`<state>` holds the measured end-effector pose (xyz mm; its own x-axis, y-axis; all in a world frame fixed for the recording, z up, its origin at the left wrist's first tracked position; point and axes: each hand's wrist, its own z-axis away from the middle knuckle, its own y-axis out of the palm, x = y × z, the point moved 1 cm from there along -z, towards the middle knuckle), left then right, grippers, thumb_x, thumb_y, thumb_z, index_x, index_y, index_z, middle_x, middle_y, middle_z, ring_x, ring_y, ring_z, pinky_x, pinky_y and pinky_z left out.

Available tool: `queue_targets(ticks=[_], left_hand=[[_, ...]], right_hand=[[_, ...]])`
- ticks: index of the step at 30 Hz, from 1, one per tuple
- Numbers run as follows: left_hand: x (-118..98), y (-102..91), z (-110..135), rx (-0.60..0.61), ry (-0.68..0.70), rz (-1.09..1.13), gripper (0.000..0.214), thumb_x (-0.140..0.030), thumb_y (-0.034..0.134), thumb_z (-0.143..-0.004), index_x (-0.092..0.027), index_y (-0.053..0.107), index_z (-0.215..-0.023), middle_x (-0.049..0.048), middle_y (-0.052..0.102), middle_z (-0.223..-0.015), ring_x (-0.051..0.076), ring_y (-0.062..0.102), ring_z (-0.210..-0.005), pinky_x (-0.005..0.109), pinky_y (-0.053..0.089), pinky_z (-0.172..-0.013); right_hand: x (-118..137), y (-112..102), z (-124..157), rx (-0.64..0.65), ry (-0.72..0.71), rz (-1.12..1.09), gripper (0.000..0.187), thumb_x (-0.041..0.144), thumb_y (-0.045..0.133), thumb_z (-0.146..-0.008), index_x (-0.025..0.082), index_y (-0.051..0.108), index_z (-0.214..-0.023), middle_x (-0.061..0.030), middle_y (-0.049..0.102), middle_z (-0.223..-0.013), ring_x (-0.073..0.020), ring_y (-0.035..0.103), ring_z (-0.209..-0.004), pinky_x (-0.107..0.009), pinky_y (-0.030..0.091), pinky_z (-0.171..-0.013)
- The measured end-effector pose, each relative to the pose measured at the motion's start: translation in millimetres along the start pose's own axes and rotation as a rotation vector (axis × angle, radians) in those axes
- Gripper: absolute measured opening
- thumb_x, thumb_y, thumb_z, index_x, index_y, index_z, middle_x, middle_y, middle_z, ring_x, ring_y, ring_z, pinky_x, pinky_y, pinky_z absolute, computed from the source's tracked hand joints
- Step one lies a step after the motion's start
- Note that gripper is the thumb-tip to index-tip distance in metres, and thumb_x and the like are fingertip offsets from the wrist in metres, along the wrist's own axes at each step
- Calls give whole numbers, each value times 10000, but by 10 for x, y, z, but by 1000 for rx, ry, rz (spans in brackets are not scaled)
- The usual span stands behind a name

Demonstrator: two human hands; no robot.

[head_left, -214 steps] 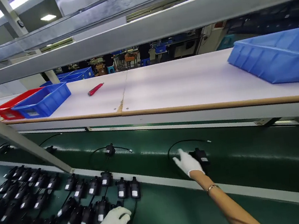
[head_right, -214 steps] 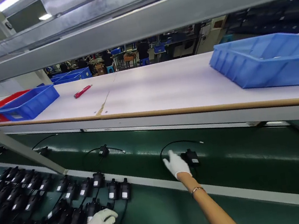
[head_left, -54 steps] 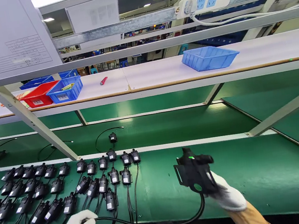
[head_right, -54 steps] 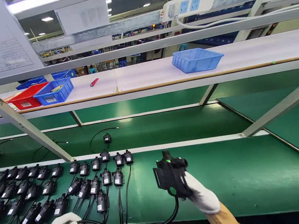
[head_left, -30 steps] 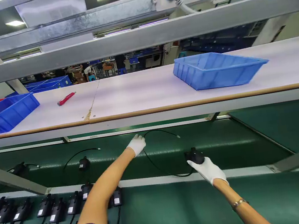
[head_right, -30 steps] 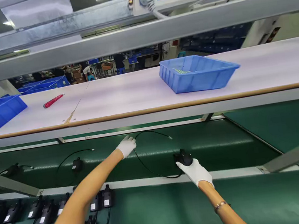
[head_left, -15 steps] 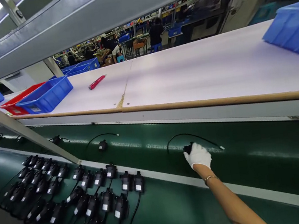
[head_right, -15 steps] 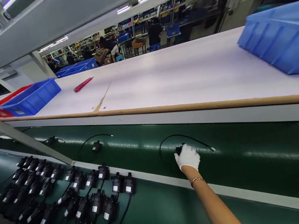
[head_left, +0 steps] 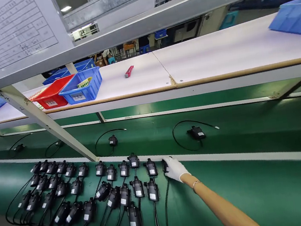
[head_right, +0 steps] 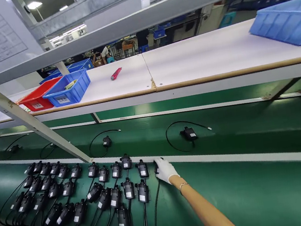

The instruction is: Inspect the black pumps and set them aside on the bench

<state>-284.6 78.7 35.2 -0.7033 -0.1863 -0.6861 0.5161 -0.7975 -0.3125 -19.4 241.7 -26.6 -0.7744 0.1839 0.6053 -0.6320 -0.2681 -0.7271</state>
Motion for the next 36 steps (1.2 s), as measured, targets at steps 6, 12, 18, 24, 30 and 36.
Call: queue_targets(ticks=[6,12,18,24,30,36], left_hand=[[-475,-629,-270,-187,157,643,669,-725,659,-791,-174,708,-1168,166,673,-1318,344,563,-1282,512,318,-1198],[-1265,-282,-423,283,158,879,833,-815,608,-770,-156,650,-1278,192,715,-1259,355,672,-1169,533,493,-1034],[-1862,-56,16,669,102,1371,749,-741,547,-861,-100,660,-1232,142,782,-991,308,750,-882,433,568,-810],[-2447,-25,475,755,72,1678,763,-773,458,-896,-78,662,-1136,130,749,-916,267,745,-749,375,582,-684],[-2606,-65,536,498,129,1698,649,-730,546,-882,-114,680,-1032,83,701,-830,232,706,-743,322,554,-683],[-2556,-165,488,451,347,1569,656,-698,512,-919,-113,650,-1180,83,701,-893,223,692,-687,302,507,-566]], right_hand=[[171,-477,1066,-179,45,-25,826,237,723,-780,212,370,-1527,-139,466,-1536,-329,492,-1371,-499,452,-1123],[908,-965,2160,-221,-227,-53,855,249,739,-668,256,483,-1483,-112,572,-1471,-345,542,-1342,-506,452,-1132],[1039,-1406,2664,-241,-206,-379,910,387,774,-719,238,425,-1545,-145,485,-1562,-386,470,-1422,-557,433,-1161],[834,-1298,2937,-549,78,-602,517,622,548,-935,268,624,-1303,-100,705,-1292,-288,684,-1141,-428,546,-1025],[860,-980,3088,-467,226,-553,535,677,368,-983,259,629,-777,33,538,-538,-174,534,-507,-286,457,-558],[792,-967,3145,-370,197,-577,488,660,436,-963,257,700,-887,13,654,-647,-181,605,-600,-282,468,-638]])
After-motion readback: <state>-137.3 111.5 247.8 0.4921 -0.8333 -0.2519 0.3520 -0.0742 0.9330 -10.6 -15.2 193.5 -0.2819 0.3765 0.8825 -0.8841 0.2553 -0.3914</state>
